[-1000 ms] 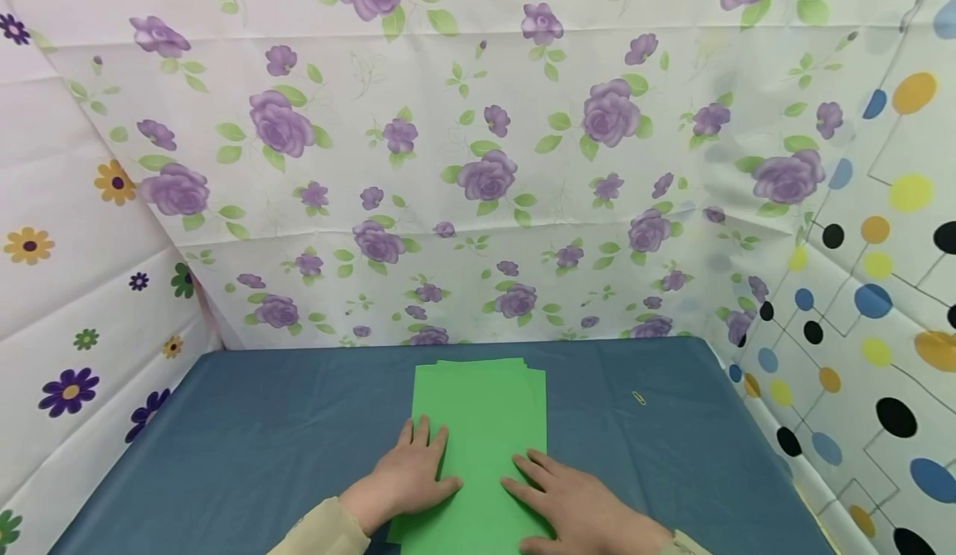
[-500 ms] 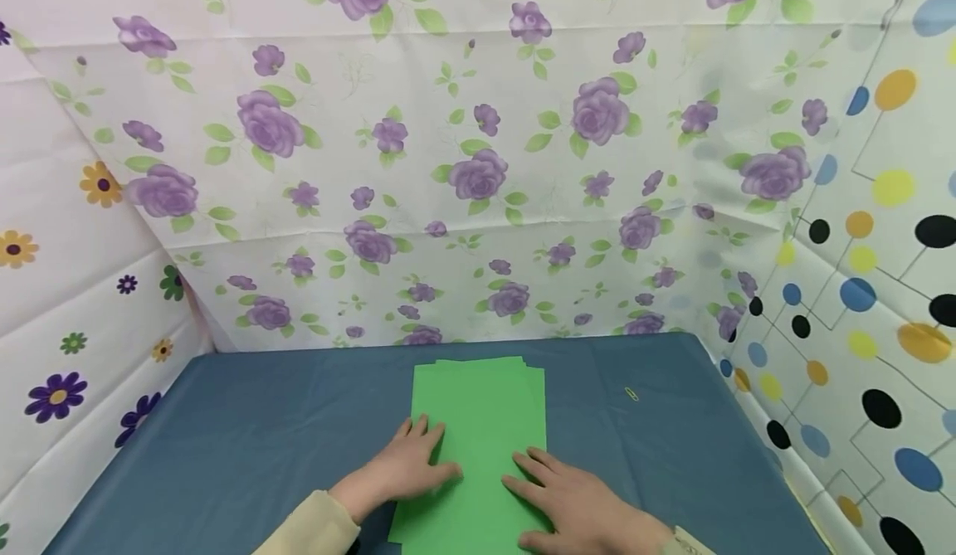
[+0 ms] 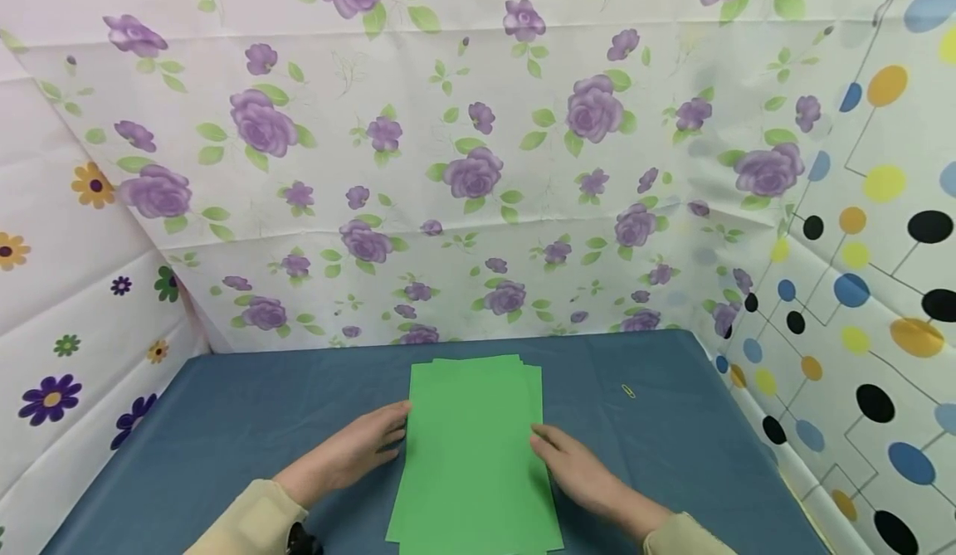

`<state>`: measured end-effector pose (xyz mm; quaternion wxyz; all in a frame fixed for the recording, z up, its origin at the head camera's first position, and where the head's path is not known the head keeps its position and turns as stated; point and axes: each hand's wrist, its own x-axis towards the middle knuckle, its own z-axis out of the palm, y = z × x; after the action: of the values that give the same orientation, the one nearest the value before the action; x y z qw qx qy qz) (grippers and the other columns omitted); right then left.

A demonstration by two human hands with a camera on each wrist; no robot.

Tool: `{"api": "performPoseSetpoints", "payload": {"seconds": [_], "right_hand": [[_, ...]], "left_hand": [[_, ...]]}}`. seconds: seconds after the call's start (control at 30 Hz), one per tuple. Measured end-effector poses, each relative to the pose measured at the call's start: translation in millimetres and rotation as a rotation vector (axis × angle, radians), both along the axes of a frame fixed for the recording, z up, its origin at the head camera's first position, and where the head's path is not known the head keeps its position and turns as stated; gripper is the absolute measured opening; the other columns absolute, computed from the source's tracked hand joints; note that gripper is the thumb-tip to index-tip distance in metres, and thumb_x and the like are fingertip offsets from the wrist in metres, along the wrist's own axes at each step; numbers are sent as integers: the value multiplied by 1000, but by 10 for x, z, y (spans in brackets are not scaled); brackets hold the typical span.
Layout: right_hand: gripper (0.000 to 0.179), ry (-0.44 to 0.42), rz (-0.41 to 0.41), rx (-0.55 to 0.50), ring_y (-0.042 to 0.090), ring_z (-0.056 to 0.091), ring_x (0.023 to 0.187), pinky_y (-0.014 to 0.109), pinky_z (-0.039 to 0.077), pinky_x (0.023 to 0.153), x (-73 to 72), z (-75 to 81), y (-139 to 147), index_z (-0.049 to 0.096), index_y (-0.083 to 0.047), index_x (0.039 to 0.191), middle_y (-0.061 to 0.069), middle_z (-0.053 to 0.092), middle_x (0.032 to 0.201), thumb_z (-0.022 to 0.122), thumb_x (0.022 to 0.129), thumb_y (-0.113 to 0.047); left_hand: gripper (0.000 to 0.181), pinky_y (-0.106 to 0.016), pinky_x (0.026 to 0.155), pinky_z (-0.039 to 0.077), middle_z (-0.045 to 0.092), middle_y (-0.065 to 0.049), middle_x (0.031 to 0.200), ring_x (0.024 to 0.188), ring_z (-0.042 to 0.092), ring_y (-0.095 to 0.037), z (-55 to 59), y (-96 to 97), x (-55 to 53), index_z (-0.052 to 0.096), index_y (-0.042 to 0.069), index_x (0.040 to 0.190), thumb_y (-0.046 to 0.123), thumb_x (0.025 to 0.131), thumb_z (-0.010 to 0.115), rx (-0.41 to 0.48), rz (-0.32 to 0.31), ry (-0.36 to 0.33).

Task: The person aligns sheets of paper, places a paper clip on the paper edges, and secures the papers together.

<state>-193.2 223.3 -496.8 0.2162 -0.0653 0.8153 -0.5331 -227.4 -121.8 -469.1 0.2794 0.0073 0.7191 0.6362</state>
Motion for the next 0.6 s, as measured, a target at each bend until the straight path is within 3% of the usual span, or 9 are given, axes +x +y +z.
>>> {"api": "performPoseSetpoints", "payload": {"seconds": [0.13, 0.23, 0.4, 0.6], "right_hand": [[84, -136, -170, -105, 49, 44, 137, 54, 47, 106, -60, 67, 27, 31, 10, 154, 34, 40, 152, 48, 106, -55], [88, -202, -228, -167, 49, 46, 135, 51, 48, 105, -92, 91, 69, 28, 15, 153, 37, 43, 148, 50, 105, -56], [85, -284, -259, -260, 50, 47, 134, 53, 48, 106, -116, 111, 151, 29, 17, 151, 40, 40, 148, 43, 108, -54], [91, -365, -229, -328, 53, 40, 138, 55, 44, 110, -126, 137, 220, 22, 20, 151, 42, 32, 151, 36, 108, -58]], "left_hand": [[99, -61, 119, 26, 6, -42, 160, 148, 12, -56, 24, -84, 39, 7, -10, 160, 60, 104, 49, 63, 14, -70], [102, -61, 119, 26, 7, -45, 158, 147, 13, -56, 35, -144, 65, 3, -11, 159, 63, 104, 46, 99, 10, -118], [101, -63, 119, 25, 6, -46, 157, 147, 13, -58, 37, -251, 92, 0, -11, 159, 64, 105, 41, 186, -12, -186], [100, -62, 118, 26, 6, -45, 157, 147, 13, -57, 31, -353, 103, -2, -13, 158, 64, 106, 35, 247, -24, -267]]}}
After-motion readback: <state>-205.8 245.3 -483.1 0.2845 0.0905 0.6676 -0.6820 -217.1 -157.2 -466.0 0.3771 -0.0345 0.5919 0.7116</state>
